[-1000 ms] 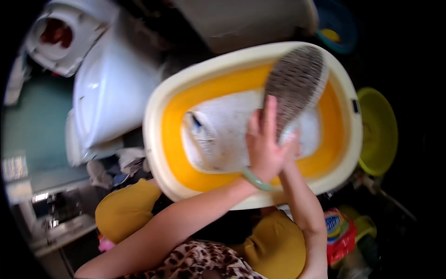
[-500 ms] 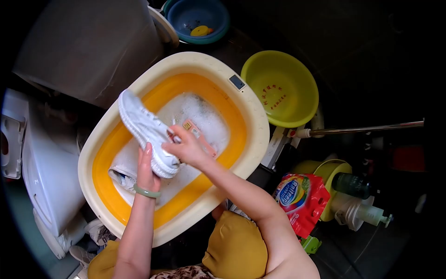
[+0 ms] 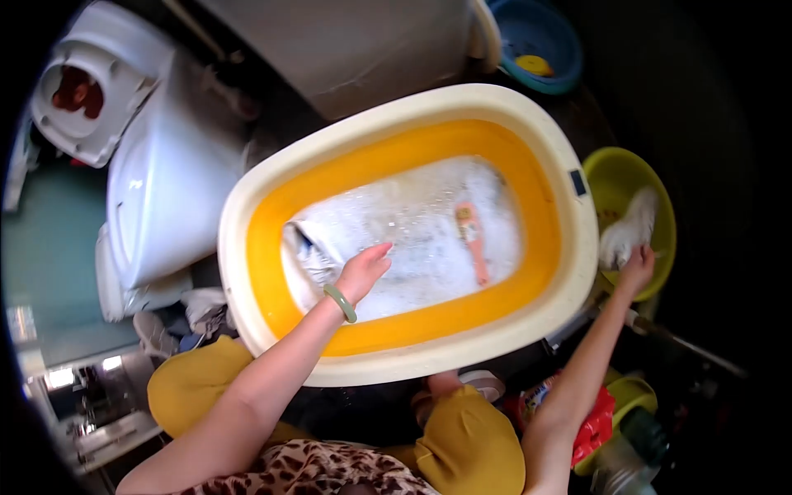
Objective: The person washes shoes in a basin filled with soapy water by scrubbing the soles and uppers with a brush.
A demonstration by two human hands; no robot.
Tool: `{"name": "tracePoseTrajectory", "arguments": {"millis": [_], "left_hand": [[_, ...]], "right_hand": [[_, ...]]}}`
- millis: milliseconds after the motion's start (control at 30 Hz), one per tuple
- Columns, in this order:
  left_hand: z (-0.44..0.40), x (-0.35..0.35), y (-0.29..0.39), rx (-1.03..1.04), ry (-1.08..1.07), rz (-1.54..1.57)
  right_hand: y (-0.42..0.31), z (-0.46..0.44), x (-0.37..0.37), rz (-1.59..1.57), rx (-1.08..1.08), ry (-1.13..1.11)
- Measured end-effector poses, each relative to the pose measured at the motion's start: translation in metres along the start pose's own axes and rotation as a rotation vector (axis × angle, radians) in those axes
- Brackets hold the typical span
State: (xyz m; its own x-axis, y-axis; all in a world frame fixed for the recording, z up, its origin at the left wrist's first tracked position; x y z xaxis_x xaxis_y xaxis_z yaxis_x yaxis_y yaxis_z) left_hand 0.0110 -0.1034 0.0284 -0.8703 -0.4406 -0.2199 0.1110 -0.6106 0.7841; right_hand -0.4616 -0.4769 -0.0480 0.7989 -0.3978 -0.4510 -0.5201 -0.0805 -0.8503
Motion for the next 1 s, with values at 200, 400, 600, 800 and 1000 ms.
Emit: {"name": "tracePoseTrajectory", "arguments": {"millis": [200,400,600,800,1000], "left_hand": [[0.018,-0.092,-0.049,0.048,0.534,-0.197],[-0.011,-0.135,-0.050,0.087,0.493,-0.598],[-0.050,-0.137,-0.052,-0.027,0.129,-0.967],[-0.084,-0.149,-0.091,-0.297,-0.007,-0.691],[-0.036,-0.136,-0.041,-0.396,-0.066,-0.145]], "right_hand": [[-0.026,0.018,-0.009,-0.179,0.135,0.018],[-0.245,0.105,0.029,-0.303,-0.037,-0.392],[-0.243,0.186,0.114,-0.143,-0.039,-0.987],[-0.227,0.214,0.133,0.072,-0.121,-1.143],[-0.192,0.207,0.137,0.242,-0.182,-1.140]]}}
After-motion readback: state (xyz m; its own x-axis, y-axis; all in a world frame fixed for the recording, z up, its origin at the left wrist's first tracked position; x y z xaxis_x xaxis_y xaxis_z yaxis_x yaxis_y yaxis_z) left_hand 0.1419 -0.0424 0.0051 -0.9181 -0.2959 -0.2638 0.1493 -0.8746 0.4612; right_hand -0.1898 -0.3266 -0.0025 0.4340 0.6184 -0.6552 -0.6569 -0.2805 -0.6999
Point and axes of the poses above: each hand's wrist, its own z-axis away from the middle knuckle, its own x-axis out of the palm, y = z × x, the point moved 3 cm from there along -z, towards the middle knuckle, and after that the axes turned 4 degrees about y, right-handed, at the moved point
